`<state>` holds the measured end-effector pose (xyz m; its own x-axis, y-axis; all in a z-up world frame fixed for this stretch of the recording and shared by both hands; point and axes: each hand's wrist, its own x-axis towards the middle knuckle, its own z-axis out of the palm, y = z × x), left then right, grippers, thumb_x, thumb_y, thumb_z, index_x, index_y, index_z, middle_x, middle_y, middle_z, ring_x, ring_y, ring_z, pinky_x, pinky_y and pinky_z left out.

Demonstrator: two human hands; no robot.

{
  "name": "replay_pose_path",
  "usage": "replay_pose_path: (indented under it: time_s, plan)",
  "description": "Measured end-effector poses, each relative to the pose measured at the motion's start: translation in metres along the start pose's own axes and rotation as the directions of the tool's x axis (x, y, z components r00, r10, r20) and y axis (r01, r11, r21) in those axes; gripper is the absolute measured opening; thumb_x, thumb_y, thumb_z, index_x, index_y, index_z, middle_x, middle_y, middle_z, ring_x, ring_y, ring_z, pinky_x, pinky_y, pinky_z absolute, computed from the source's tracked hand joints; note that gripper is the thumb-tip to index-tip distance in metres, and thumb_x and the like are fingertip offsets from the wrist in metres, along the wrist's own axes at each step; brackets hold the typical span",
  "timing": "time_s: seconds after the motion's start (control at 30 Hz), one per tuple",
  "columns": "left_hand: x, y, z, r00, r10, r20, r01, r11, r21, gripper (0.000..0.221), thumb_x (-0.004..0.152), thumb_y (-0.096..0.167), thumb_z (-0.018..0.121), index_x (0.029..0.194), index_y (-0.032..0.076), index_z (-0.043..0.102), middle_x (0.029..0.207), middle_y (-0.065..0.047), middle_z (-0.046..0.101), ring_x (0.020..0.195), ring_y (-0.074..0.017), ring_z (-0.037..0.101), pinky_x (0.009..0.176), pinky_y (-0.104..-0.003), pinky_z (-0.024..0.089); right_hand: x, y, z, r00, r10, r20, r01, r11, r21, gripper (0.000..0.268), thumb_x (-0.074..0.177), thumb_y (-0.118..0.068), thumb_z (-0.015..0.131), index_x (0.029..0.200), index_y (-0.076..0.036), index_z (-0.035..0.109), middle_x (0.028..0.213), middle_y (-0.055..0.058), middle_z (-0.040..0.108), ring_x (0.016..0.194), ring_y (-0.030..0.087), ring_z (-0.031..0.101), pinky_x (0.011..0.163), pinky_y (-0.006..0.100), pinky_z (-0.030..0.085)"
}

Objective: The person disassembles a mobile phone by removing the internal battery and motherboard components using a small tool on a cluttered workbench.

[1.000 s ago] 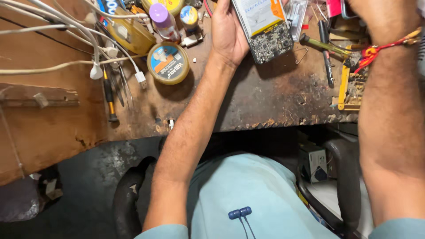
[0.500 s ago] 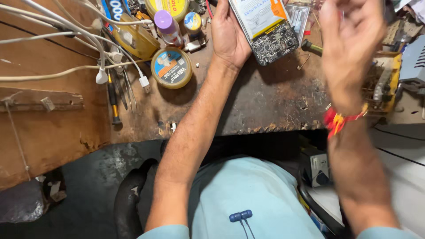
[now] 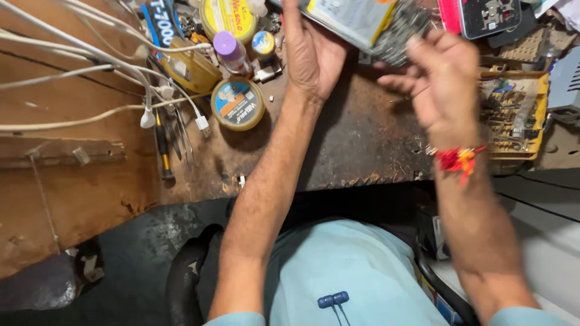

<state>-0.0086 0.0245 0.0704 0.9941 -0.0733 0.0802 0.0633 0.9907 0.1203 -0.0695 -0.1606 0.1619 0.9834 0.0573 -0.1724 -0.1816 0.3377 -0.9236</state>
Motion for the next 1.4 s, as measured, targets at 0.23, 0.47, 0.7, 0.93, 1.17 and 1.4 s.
replay_pose_path:
  time_s: [0.23,0.47,0.7,0.93,1.17,1.4]
  plan:
    - [-0.002,0.015,0.021,0.986,-0.163,-0.04,0.16,0.836,0.525,0.048,0.099,0.027,0.076,0.133,-0.004,0.063,0.12,-0.016,0.074,0.106,-0.0255,0.071,0.092,-0.043,0.06,0.042,-0.041,-0.037,0.939,-0.34,-0.042,0.323,0.92,-0.222,0.007,0.113,0.002,0.069,0.12,0.003,0.067,0.107,0.012,0.073,0.076,0.025,0.073,0.054,0.034,0.059]
    - [-0.003,0.006,0.026,0.963,-0.268,0.03,0.137,0.582,0.801,0.056,0.09,0.004,0.081,0.14,-0.009,0.059,0.118,-0.015,0.076,0.105,-0.0195,0.074,0.096,-0.033,0.06,0.078,-0.025,-0.039,0.93,-0.368,0.005,0.364,0.917,-0.164,0.012,0.11,0.002,0.08,0.109,0.002,0.068,0.094,0.007,0.069,0.073,0.016,0.067,0.058,0.029,0.049]
    - [0.004,-0.002,0.014,0.988,-0.111,0.11,0.006,0.731,0.683,0.053,0.096,-0.001,0.075,0.144,-0.011,0.054,0.13,-0.016,0.071,0.117,-0.0192,0.069,0.104,-0.033,0.057,0.094,0.008,-0.015,0.887,-0.451,0.102,0.459,0.885,-0.077,0.02,0.12,-0.005,0.068,0.102,0.002,0.068,0.095,0.001,0.068,0.083,0.005,0.059,0.074,0.022,0.046]
    - [0.008,-0.006,0.005,0.995,-0.022,0.097,-0.054,0.701,0.711,0.054,0.097,0.003,0.075,0.144,-0.011,0.053,0.129,-0.015,0.07,0.118,-0.0179,0.068,0.104,-0.032,0.056,0.076,0.014,0.014,0.901,-0.421,0.105,0.432,0.89,-0.144,0.017,0.116,-0.011,0.064,0.115,0.005,0.069,0.105,0.004,0.071,0.089,0.007,0.064,0.078,0.022,0.053]
    - [0.012,-0.009,0.012,0.978,0.196,0.067,-0.154,0.473,0.867,0.046,0.103,0.015,0.071,0.14,-0.01,0.06,0.117,-0.013,0.075,0.105,-0.0117,0.07,0.094,-0.027,0.058,0.075,0.018,0.022,0.9,-0.419,0.125,0.435,0.887,-0.159,0.019,0.117,-0.01,0.064,0.124,0.007,0.069,0.106,0.005,0.073,0.09,0.007,0.064,0.08,0.022,0.053]
    - [0.021,-0.01,0.001,0.971,0.238,0.002,-0.155,0.625,0.765,0.044,0.102,0.006,0.07,0.141,-0.012,0.06,0.108,-0.012,0.076,0.091,-0.0103,0.069,0.081,-0.025,0.058,0.071,0.027,0.025,0.922,-0.356,0.152,0.377,0.914,-0.149,0.023,0.116,-0.014,0.061,0.126,0.005,0.069,0.111,0.003,0.073,0.094,0.006,0.065,0.086,0.023,0.054]
